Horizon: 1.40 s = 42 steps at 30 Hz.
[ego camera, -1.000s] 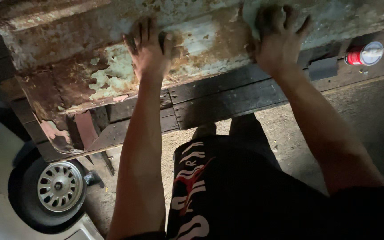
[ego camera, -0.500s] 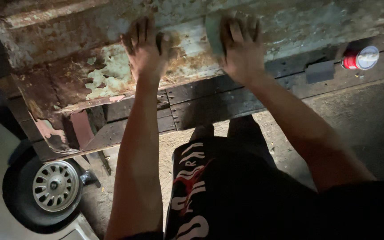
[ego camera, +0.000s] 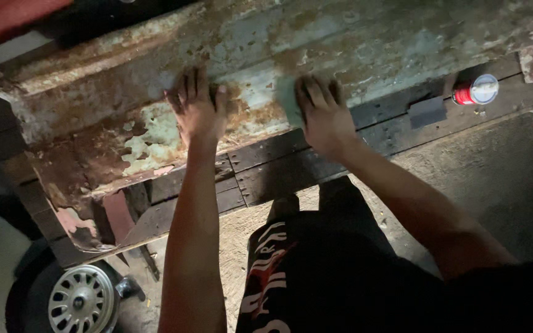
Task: The person sands a large, rusty metal panel resting on a wooden workbench using two sanding blocks. The person moves the sanding blocks back and forth across the surface to remove rust and old paint.
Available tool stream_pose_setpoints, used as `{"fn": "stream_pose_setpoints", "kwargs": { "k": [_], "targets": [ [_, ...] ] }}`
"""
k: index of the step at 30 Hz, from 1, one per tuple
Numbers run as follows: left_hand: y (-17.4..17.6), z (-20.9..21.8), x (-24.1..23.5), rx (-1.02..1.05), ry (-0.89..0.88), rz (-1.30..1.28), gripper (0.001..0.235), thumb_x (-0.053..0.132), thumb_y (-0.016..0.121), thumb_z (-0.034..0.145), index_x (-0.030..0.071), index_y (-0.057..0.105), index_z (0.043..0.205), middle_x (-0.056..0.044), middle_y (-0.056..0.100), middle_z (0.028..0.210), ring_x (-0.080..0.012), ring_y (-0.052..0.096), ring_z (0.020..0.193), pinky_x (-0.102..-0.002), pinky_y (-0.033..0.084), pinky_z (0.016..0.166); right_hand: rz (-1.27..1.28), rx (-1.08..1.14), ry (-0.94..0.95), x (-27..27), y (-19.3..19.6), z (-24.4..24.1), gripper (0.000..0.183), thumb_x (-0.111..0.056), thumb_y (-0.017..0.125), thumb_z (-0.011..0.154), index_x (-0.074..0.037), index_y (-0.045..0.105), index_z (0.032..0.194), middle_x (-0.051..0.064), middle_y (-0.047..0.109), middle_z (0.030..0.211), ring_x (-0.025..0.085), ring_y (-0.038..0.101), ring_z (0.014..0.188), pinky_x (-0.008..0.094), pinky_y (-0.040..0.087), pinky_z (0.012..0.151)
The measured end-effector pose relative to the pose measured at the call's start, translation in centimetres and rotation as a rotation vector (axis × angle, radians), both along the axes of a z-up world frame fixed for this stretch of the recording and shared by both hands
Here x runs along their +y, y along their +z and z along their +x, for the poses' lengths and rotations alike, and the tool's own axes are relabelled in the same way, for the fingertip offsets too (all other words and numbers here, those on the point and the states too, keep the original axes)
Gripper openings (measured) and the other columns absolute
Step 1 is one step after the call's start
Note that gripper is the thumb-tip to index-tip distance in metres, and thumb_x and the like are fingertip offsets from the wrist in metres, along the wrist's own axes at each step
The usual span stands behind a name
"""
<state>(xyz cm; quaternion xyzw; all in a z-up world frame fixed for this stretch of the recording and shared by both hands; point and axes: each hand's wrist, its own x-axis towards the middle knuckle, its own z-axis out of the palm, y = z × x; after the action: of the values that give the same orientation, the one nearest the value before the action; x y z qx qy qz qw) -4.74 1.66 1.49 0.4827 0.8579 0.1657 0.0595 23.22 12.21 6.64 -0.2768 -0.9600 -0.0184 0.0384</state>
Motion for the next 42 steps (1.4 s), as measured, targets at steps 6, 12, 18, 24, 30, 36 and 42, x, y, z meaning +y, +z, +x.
{"fn": "stream_pose_setpoints", "kwargs": {
  "k": [6, 12, 18, 24, 30, 36, 42],
  "targets": [
    [0.4, 0.1, 0.1, -0.034, 0.023, 0.013, 0.062, 0.050, 0.053, 0.104, 0.016, 0.047, 0.156, -0.010, 0.045, 0.162, -0.0288, 0.033, 0.154, -0.062, 0.011, 0.130, -0.182, -0.010, -0.111, 4.2, 0.0, -5.3, 0.077, -0.037, 0.066, 0.098, -0.008, 0.033, 0.162, 0.024, 0.037, 0.151, 0.045, 0.036, 0.142, 0.065, 0.029, 0.116],
    [-0.2, -0.1, 0.0, -0.015, 0.021, 0.014, 0.070, 0.049, 0.052, 0.099, 0.010, 0.040, 0.156, -0.015, 0.040, 0.162, -0.0337, 0.026, 0.152, -0.066, 0.006, 0.122, -0.121, 0.020, -0.026, -0.6, 0.7, -0.1, 0.078, -0.028, 0.065, 0.091, -0.022, 0.034, 0.162, 0.020, 0.038, 0.160, 0.042, 0.037, 0.148, 0.061, 0.029, 0.120],
    [-1.6, -0.1, -0.6, 0.024, 0.005, -0.006, 0.071, 0.048, 0.048, 0.100, 0.012, 0.035, 0.160, -0.012, 0.037, 0.164, -0.0298, 0.024, 0.155, -0.062, 0.003, 0.126, -0.154, -0.096, -0.064, 0.5, -0.5, 0.7, 0.075, -0.036, 0.060, 0.096, -0.022, 0.033, 0.164, 0.024, 0.040, 0.154, 0.042, 0.037, 0.145, 0.065, 0.026, 0.118],
    [-1.7, 0.4, -0.9, 0.008, 0.018, 0.020, 0.066, 0.049, 0.047, 0.105, 0.015, 0.036, 0.160, -0.012, 0.037, 0.166, -0.0310, 0.026, 0.156, -0.062, 0.004, 0.126, -0.160, -0.014, -0.085, 6.1, -1.0, -3.6, 0.063, -0.042, 0.061, 0.097, -0.019, 0.046, 0.154, 0.022, 0.045, 0.150, 0.045, 0.044, 0.138, 0.070, 0.027, 0.112],
    [-0.8, 2.8, 0.7, 0.036, -0.022, 0.046, 0.070, 0.040, 0.061, 0.091, 0.013, 0.042, 0.153, -0.013, 0.041, 0.161, -0.0342, 0.029, 0.152, -0.063, 0.006, 0.124, -0.235, 0.020, -0.004, 5.0, 0.3, 1.1, 0.067, -0.036, 0.071, 0.087, -0.018, 0.051, 0.148, 0.020, 0.042, 0.155, 0.038, 0.045, 0.140, 0.070, 0.027, 0.115],
    [-0.2, 5.6, 2.9, 0.062, -0.001, 0.134, 0.064, 0.033, 0.061, 0.104, 0.010, 0.040, 0.160, -0.018, 0.042, 0.165, -0.0366, 0.035, 0.156, -0.063, 0.011, 0.128, -0.043, -0.045, 0.097, 6.8, 1.6, 4.9, 0.067, -0.031, 0.067, 0.080, -0.025, 0.057, 0.146, 0.011, 0.048, 0.148, 0.034, 0.044, 0.143, 0.074, 0.025, 0.111],
    [0.2, 5.3, 2.6, -0.068, 0.031, 0.137, 0.070, 0.037, 0.061, 0.098, 0.008, 0.042, 0.158, -0.020, 0.049, 0.157, -0.0388, 0.038, 0.152, -0.059, 0.015, 0.131, -0.311, 0.239, -0.103, 15.1, 2.3, 5.4, 0.041, -0.035, 0.043, 0.115, -0.014, 0.060, 0.146, 0.017, 0.059, 0.145, 0.044, 0.054, 0.131, 0.078, 0.023, 0.112]
  ]
}}
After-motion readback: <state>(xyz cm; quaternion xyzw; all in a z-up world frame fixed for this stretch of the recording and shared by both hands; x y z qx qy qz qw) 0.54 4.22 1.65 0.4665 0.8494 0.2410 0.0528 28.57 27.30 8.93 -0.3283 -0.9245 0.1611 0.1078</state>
